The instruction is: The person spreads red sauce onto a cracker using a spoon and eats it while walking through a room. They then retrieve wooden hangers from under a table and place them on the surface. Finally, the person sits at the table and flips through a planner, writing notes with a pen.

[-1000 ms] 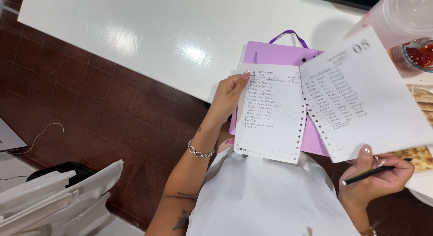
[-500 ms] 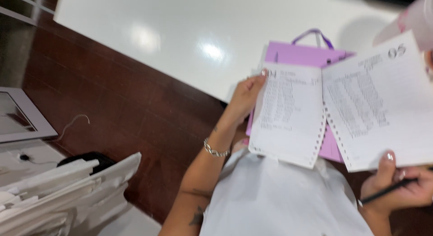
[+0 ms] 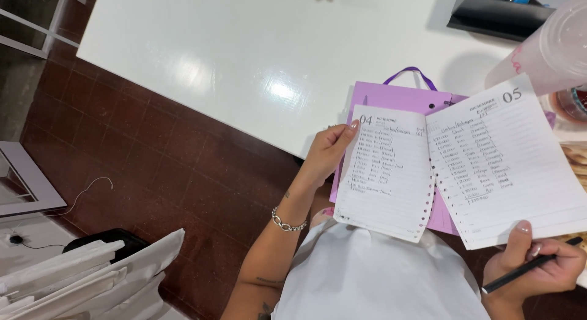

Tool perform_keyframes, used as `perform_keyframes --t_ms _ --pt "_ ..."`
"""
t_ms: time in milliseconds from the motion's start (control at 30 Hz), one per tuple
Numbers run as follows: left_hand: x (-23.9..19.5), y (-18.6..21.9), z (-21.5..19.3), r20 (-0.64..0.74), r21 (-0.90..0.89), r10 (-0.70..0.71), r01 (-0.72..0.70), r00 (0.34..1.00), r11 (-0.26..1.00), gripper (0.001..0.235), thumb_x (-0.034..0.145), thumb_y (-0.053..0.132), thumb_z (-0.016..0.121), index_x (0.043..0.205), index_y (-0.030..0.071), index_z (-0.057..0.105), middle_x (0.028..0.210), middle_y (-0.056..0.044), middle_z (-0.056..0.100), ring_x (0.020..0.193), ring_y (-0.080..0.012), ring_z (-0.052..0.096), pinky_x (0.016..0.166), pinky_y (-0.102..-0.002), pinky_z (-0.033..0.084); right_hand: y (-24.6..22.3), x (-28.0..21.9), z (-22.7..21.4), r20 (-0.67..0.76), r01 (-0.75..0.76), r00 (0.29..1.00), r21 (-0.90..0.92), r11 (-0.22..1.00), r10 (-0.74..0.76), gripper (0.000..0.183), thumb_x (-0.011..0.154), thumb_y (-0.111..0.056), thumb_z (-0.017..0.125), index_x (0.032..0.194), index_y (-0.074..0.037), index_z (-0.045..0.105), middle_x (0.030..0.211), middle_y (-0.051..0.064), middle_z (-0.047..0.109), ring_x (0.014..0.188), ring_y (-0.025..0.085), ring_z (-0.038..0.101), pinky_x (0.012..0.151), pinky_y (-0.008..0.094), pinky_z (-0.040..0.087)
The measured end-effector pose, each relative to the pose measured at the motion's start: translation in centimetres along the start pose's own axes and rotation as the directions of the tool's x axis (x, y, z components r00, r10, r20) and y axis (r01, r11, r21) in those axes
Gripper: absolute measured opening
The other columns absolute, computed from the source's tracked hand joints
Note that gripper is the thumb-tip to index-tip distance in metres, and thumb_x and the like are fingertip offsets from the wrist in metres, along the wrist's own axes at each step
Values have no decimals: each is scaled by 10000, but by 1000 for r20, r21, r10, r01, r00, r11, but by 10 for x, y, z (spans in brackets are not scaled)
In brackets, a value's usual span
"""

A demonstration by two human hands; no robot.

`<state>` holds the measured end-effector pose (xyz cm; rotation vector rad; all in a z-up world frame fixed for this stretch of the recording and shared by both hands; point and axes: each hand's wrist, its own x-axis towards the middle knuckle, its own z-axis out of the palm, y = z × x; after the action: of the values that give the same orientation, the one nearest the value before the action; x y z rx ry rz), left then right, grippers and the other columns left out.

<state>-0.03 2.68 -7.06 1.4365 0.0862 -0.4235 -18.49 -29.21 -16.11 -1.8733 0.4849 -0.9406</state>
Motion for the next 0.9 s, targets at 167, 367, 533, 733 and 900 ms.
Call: perform_keyframes --t_ms 167,367,533,733,900 --pt "-1 -2 -1 -14 8 -10 10 1000 1000 375 1025 397 560 801 112 654 878 42 691 873 -61 603 852 -232 487 -1 2 0 38 47 998 41 998 -49 470 1254 14 756 1004 17 358 864 123 381 820 220 420 845 380 391" --pt "-4 7 2 -27 12 -15 15 1000 1000 420 998 393 569 664 160 466 646 89 411 649 -48 353 628 -214 297 4 6 -4 76 80 994 54 995 -84 541 1208 163 683 901 -11 274 853 118 321 835 238 377 890 439 418" --pt "-5 5 1 -21 55 40 -38 999 998 422 971 420 586 658 163 468 636 92 359 629 -52 321 636 -208 325 13 0 -6 53 23 998 31 999 -24 567 1241 94 741 905 -2 295 864 119 346 805 234 415 777 415 389" --pt "-4 6 2 -34 82 -1 4 999 997 434 903 451 656 633 161 480 620 91 421 636 -52 363 597 -217 314 10 -1 -7 80 61 995 -2 998 -61 561 1296 66 711 941 7 281 874 127 312 812 249 392 783 433 402" --pt "-3 3 2 -31 68 -9 11 999 998 410 888 448 679 648 160 513 652 89 498 679 -46 428 627 -207 356 16 -3 -8 76 45 996 10 999 -45 513 1307 83 701 976 19 315 924 130 321 843 249 393 796 422 430"
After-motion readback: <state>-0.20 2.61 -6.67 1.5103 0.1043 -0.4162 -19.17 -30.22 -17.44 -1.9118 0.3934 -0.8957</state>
